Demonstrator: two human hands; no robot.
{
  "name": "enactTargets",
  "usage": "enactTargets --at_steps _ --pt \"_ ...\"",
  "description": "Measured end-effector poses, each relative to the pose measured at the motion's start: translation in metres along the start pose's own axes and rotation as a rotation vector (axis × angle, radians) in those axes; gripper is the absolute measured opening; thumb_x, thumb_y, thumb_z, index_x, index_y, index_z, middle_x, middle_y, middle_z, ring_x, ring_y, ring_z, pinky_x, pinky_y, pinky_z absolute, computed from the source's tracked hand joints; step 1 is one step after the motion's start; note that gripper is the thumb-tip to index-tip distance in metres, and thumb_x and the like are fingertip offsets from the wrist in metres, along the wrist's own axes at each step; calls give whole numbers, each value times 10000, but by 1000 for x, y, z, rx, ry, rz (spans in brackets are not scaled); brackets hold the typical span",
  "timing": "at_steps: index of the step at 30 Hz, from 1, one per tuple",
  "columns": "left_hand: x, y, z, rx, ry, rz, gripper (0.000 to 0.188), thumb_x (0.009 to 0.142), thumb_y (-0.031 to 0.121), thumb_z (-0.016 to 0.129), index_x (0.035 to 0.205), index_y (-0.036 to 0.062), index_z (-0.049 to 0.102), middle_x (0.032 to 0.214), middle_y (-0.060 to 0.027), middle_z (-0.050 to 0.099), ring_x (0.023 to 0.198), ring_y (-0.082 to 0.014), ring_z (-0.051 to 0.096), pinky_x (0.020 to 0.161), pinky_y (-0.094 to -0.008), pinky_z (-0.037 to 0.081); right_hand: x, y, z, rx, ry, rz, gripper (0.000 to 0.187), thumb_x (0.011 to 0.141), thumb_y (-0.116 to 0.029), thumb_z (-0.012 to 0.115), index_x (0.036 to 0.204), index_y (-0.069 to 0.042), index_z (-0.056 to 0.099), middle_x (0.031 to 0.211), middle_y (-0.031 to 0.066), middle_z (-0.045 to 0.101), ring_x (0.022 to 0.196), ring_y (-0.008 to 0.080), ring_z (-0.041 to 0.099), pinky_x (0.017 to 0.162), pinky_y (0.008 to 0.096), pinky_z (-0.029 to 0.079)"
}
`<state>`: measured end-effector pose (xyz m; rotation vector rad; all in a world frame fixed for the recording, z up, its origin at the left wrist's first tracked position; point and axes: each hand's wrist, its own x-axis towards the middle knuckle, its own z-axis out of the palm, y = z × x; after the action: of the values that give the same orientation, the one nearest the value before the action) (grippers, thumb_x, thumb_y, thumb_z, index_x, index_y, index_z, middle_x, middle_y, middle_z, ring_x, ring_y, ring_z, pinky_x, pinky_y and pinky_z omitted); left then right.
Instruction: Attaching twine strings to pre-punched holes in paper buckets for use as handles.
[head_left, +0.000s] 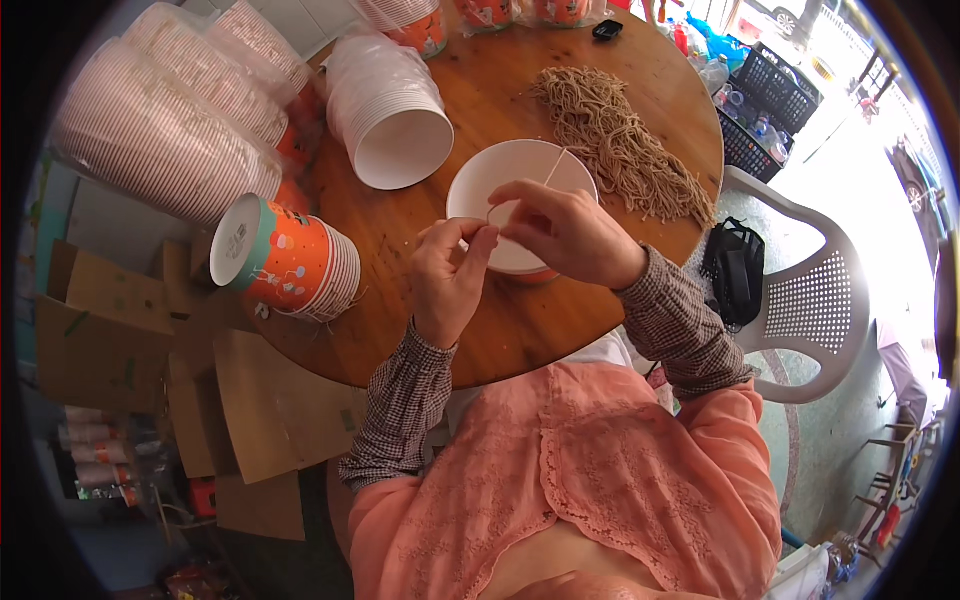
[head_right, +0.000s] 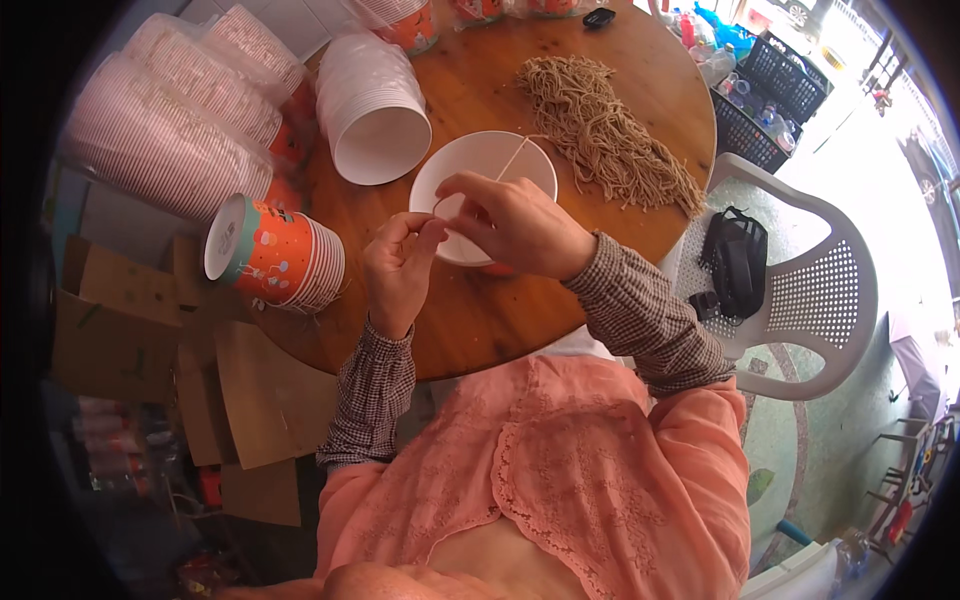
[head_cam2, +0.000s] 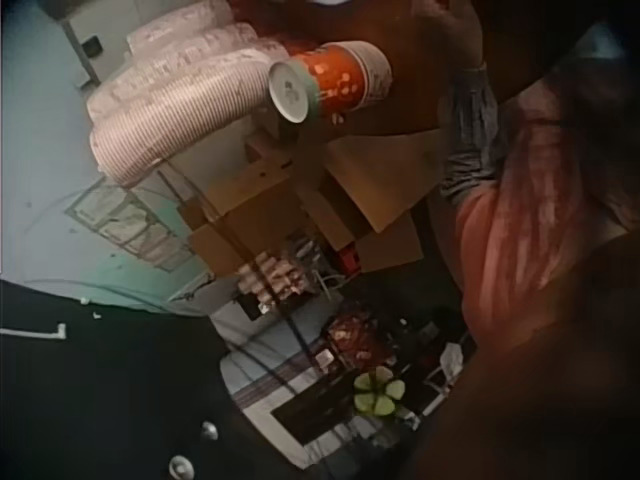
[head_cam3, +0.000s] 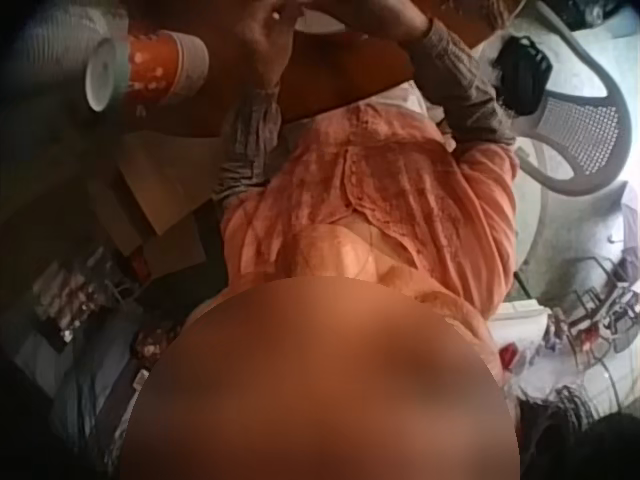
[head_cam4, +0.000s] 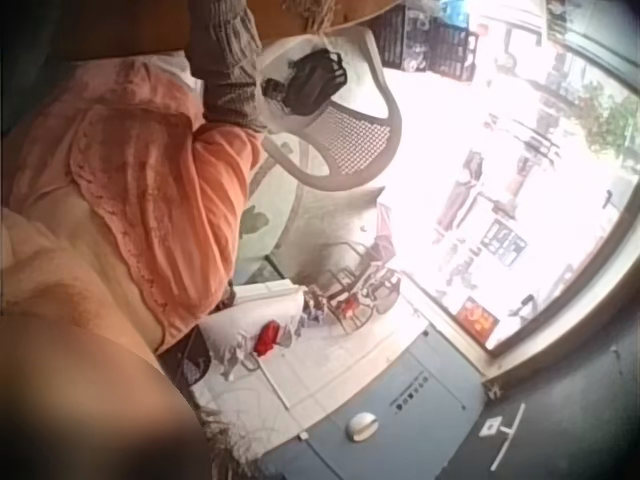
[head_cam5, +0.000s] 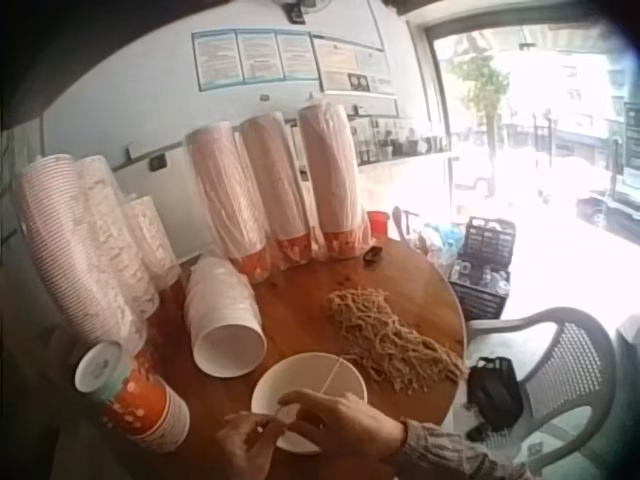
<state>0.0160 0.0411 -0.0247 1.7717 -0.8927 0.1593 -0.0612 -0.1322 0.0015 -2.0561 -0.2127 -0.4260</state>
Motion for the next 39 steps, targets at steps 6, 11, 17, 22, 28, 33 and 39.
enactTargets --at_steps 6,11,17,22,28,33,39 --pt "-6 3 8 102 -103 206 88 887 141 652 875 55 638 791 -44 664 715 -231 624 941 -381 407 2 7 -4 132 89 -77 215 862 -24 596 1076 -28 593 700 -37 426 609 31 392 543 213 339" --pt "-17 1 6 195 -155 201 55 863 118 653 869 74 620 800 -42 658 760 -221 640 1015 -418 349 0 19 -17 185 435 -68 190 852 20 577 1028 -43 611 719 -50 461 631 22 416 555 202 362" --pt "-17 -1 10 248 -172 335 74 836 99 675 865 84 608 838 -35 650 850 -206 639 1010 -414 343 -19 63 -34 -370 818 -169 110 897 -16 588 1001 -33 618 687 1 531 568 46 444 512 219 383" --pt "-9 -5 10 326 -159 368 80 847 112 681 873 95 608 845 -30 649 874 -202 636 1011 -413 333 -30 89 -26 138 848 79 60 911 -37 589 958 -20 622 711 11 552 621 59 499 561 232 430" --pt "-13 -14 9 382 -92 352 116 864 182 690 883 102 608 853 -15 650 886 -196 632 1022 -413 322 -84 68 6 -348 418 -280 225 783 -69 674 1000 -29 632 958 99 605 706 223 606 596 302 490" --pt "-3 -10 8 427 -151 390 213 861 277 692 976 105 643 890 -16 663 909 -197 630 1029 -443 312 -107 55 48 -509 209 -354 512 738 -119 691 1233 -47 585 1156 133 568 864 267 611 685 379 533" --pt "-2 27 42 496 -263 521 291 789 291 733 999 101 667 909 -19 637 917 -192 600 987 -444 357 -98 68 58 -494 257 -319 251 729 -102 657 963 -27 604 1023 111 549 790 247 559 634 345 520"
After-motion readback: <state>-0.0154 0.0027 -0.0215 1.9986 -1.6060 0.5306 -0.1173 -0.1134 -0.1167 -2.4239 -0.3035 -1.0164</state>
